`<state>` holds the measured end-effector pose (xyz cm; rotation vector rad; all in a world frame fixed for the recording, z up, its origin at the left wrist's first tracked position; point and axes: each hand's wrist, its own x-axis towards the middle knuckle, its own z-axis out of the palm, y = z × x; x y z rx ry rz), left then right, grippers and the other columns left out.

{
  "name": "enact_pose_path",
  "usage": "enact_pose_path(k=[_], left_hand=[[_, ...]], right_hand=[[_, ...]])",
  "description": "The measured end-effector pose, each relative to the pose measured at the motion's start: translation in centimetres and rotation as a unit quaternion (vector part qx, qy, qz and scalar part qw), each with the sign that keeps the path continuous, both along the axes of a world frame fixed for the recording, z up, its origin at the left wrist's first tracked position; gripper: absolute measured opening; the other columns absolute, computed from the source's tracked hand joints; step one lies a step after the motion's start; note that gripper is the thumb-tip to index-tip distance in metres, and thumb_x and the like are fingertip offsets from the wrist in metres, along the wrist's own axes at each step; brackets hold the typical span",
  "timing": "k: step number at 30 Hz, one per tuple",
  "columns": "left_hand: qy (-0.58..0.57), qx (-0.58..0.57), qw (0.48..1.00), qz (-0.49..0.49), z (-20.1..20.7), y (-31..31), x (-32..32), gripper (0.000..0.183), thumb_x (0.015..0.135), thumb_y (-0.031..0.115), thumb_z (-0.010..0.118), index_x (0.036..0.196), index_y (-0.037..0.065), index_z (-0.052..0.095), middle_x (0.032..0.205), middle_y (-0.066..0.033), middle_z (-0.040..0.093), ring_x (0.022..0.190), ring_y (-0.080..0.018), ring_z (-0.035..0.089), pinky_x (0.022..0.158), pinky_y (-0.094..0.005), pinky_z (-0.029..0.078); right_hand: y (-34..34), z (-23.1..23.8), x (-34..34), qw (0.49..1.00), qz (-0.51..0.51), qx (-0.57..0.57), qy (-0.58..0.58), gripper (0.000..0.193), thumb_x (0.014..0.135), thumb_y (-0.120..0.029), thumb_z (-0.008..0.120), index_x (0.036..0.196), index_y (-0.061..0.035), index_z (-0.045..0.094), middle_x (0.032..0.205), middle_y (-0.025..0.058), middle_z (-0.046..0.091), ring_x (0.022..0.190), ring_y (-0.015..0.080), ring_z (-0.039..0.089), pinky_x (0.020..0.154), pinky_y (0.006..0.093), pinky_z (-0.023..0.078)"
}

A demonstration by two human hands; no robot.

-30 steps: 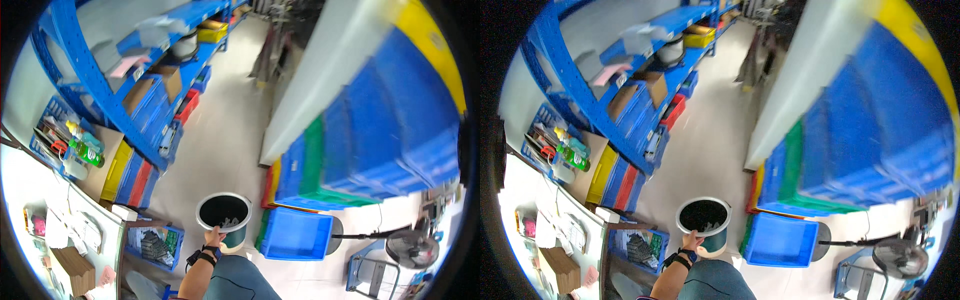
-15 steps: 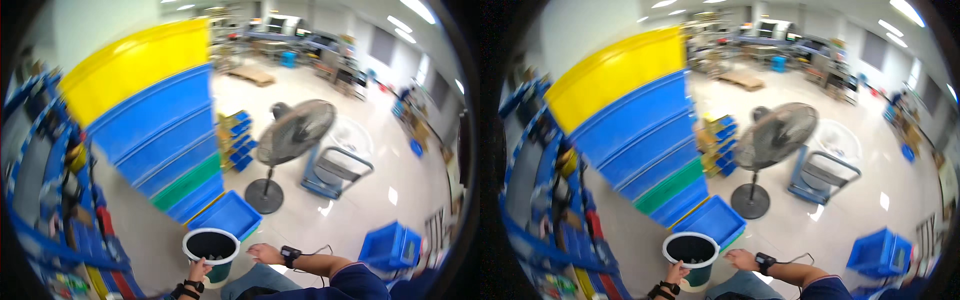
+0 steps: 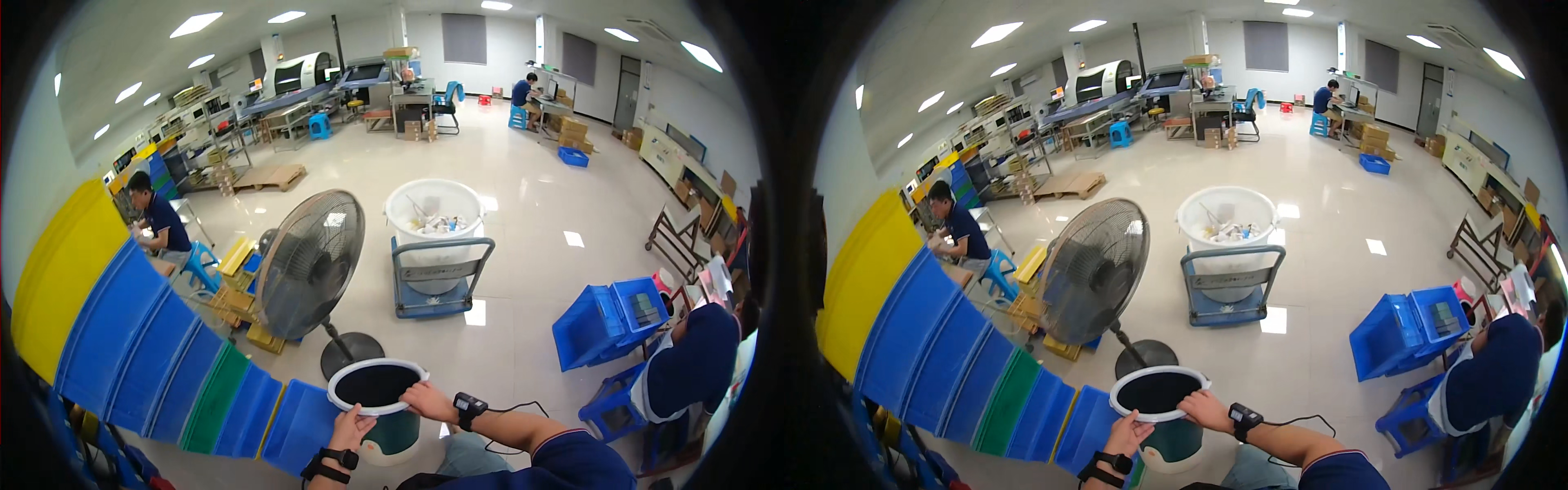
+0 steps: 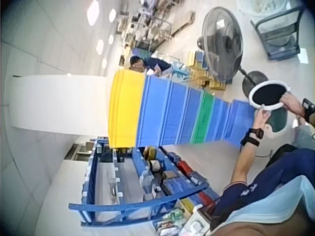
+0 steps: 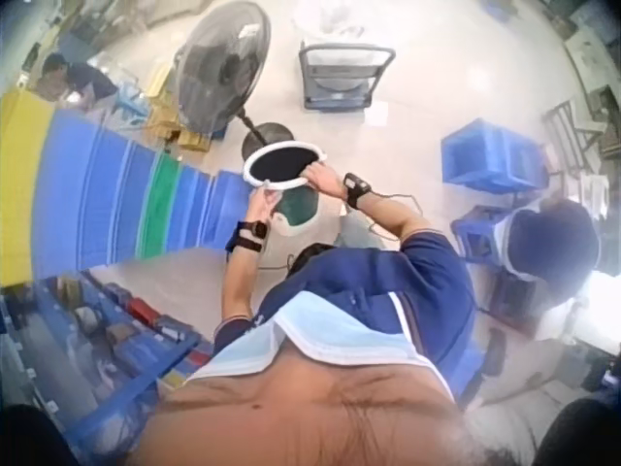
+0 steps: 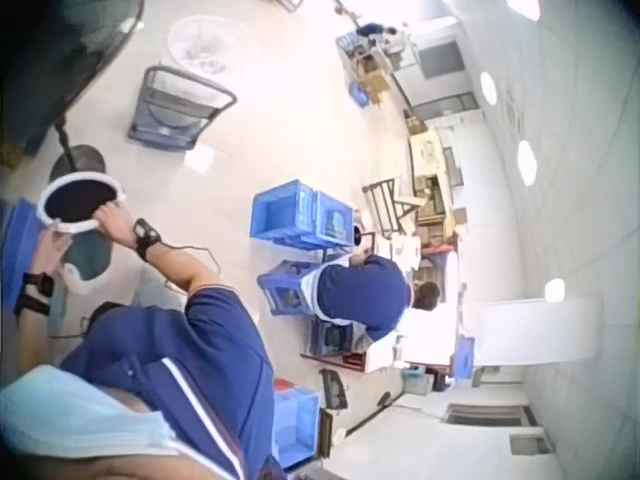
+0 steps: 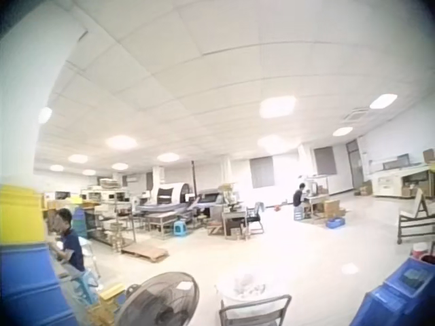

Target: The recorder moves through a workshop floor with a large mobile trash container, collecting and emptying smaller trash bins into it.

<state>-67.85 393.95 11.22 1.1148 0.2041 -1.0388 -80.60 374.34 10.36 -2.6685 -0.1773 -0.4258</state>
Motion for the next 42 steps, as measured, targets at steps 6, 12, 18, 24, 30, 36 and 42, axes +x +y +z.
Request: enact_pose_path(k=[6,12,18,24,30,36,42], left_hand=[[0.016,-0.114,0.993,-0.024,6.1,-13.7,3.4,0.014,0.086,0.020,0.043,0.090,0.007,0.045,0.085,-0.0119,0.055,0.087,-0.0313,0.055,0.078,-0.0454,0.043],[0.010,-0.025,0.999,-0.042,2.3,-17.7,4.1,0.013,0.086,0.021,0.041,0.091,0.010,0.045,0.085,-0.0086,0.055,0.085,-0.0269,0.056,0.074,-0.0407,0.045],[-0.080,0.137,0.986,-0.056,-3.7,-14.7,0.2,0.031,0.084,0.029,0.045,0.105,0.007,0.047,0.096,-0.0110,0.053,0.085,-0.0225,0.053,0.074,-0.0381,0.043],[0.011,0.282,0.959,0.016,-8.0,-8.0,-3.2,0.034,0.086,0.030,0.040,0.111,0.007,0.042,0.105,-0.0103,0.050,0.096,-0.0229,0.050,0.077,-0.0394,0.041],[0.080,0.320,0.942,0.065,-5.9,-6.2,-5.9,0.036,0.087,0.029,0.037,0.113,0.004,0.039,0.112,-0.0113,0.047,0.103,-0.0254,0.047,0.082,-0.0393,0.038],[0.130,0.308,0.929,0.159,-2.8,-10.2,-5.3,0.037,0.087,0.028,0.037,0.114,0.002,0.037,0.114,-0.0125,0.046,0.105,-0.0264,0.045,0.084,-0.0387,0.038],[0.103,0.243,0.951,0.161,-5.8,-10.5,-3.6,0.042,0.087,0.030,0.040,0.115,-0.001,0.036,0.112,-0.0161,0.046,0.104,-0.0271,0.046,0.086,-0.0384,0.038]], right_hand=[[-16.0,7.5,4.4,0.993,-0.031,-0.003,-0.113,0.024,0.067,-0.016,0.059,0.088,-0.0102,0.049,0.080,0.0049,0.049,0.080,0.0234,0.047,0.075,0.0351,0.034],[-35.0,14.2,9.9,0.969,-0.151,0.033,-0.194,0.019,0.071,-0.017,0.057,0.085,-0.0065,0.051,0.084,0.0103,0.053,0.083,0.0276,0.049,0.073,0.0384,0.032],[-52.8,13.0,17.6,0.878,-0.357,0.230,-0.219,0.028,0.077,-0.027,0.053,0.089,-0.0025,0.049,0.072,0.0200,0.054,0.068,0.0367,0.052,0.059,0.0403,0.040],[-64.7,-3.2,23.4,0.678,-0.426,0.542,-0.256,0.041,0.082,-0.028,0.049,0.102,0.0077,0.046,0.099,0.0214,0.051,0.089,0.0298,0.051,0.076,0.0346,0.041],[-65.2,-9.5,26.4,0.440,-0.382,0.771,-0.258,0.042,0.087,-0.028,0.041,0.116,0.0024,0.037,0.115,0.0174,0.044,0.102,0.0298,0.046,0.087,0.0412,0.038],[-65.8,-7.3,28.6,0.317,-0.315,0.865,-0.230,0.047,0.086,-0.037,0.038,0.116,-0.0003,0.036,0.120,0.0162,0.042,0.105,0.0360,0.043,0.082,0.0579,0.034],[-66.2,-7.2,28.4,0.266,-0.231,0.893,-0.279,0.040,0.087,-0.031,0.040,0.111,0.0009,0.042,0.115,0.0160,0.045,0.101,0.0311,0.046,0.085,0.0493,0.037]])
